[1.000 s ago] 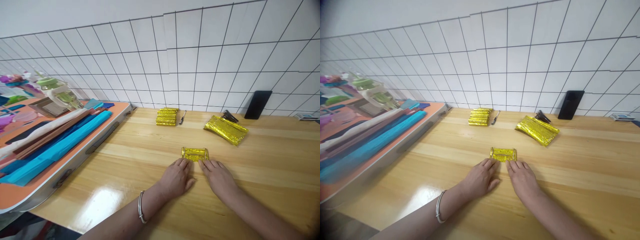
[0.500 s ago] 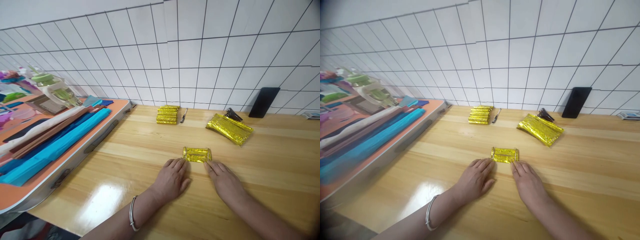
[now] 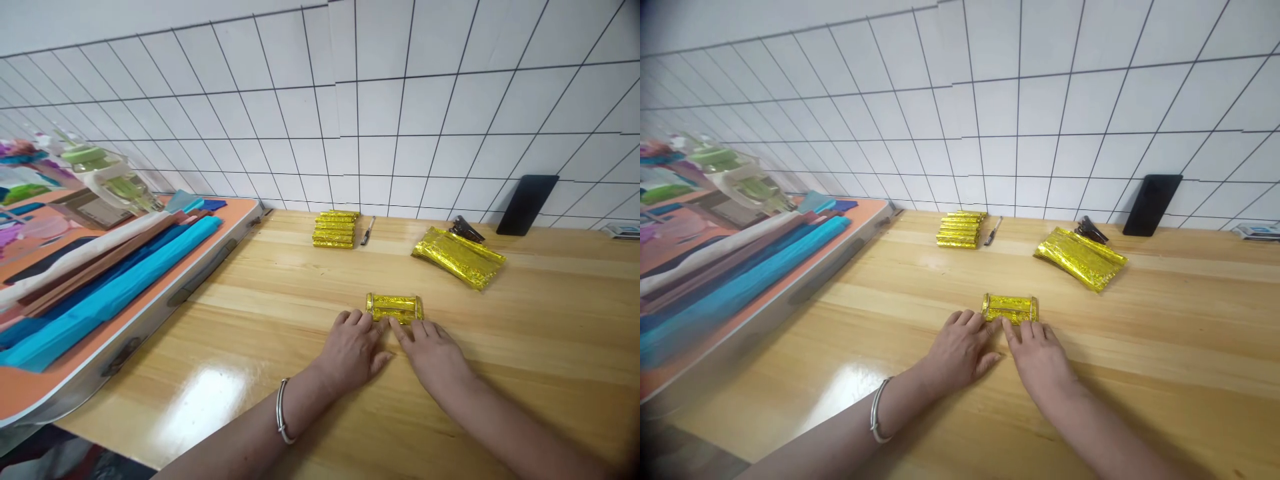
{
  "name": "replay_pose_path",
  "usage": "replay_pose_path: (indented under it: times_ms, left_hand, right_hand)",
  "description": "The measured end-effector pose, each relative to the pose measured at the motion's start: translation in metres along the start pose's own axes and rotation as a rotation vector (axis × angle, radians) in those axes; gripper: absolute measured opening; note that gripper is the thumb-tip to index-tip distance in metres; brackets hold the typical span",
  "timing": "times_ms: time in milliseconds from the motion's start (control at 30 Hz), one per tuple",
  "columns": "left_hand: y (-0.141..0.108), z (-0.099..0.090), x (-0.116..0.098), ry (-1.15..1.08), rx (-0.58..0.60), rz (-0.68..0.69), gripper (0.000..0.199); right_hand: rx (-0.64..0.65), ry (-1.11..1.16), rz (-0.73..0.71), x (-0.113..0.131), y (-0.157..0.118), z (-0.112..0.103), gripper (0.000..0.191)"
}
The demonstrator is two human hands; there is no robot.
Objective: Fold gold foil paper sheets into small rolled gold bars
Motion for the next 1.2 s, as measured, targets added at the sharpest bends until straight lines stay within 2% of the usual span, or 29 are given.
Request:
replay_pose_path:
  times_ms: [167,700,933,1033,1200]
  left_hand:
    - [-0.002,0.001,0.001,-0.003,-0.015,-0.001,0.057]
    - [-0.022,0.007,0.018,-0.080,-0.017,0.048,0.059]
    - [-0.023,0.012,0.023,-0.053,-0.007,0.059,0.062]
    - [-0.023,0.010,0.021,-0.041,-0.029,0.078,0.062]
    - [-0.017,0.011,0.005,-0.039,-0.010,0.193,0.057]
  right_hand:
    - [0.021,-0.008,0.016,0.003,0.003,-0.003,0.052]
    - [-0.070,0.107,-0.006,-0.043,-0.029,0.020,0.053]
    - [-0.085,0.106,-0.039,-0.048,-0.033,0.026,0.048]
    - [-0.095,0.109,-0.032,-0.047,-0.033,0.027,0.048]
    - [-0.101,0.114,-0.024,-0.046,-0.032,0.027,0.048]
Point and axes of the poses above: each hand's wrist, its own y-axis towards the middle knuckle, its own z-axis out of the palm, x = y × z, the point moved 1 cm from there along y, towards the middle knuckle, and after that the axes turned 4 degrees about z, right-handed, at the moved point
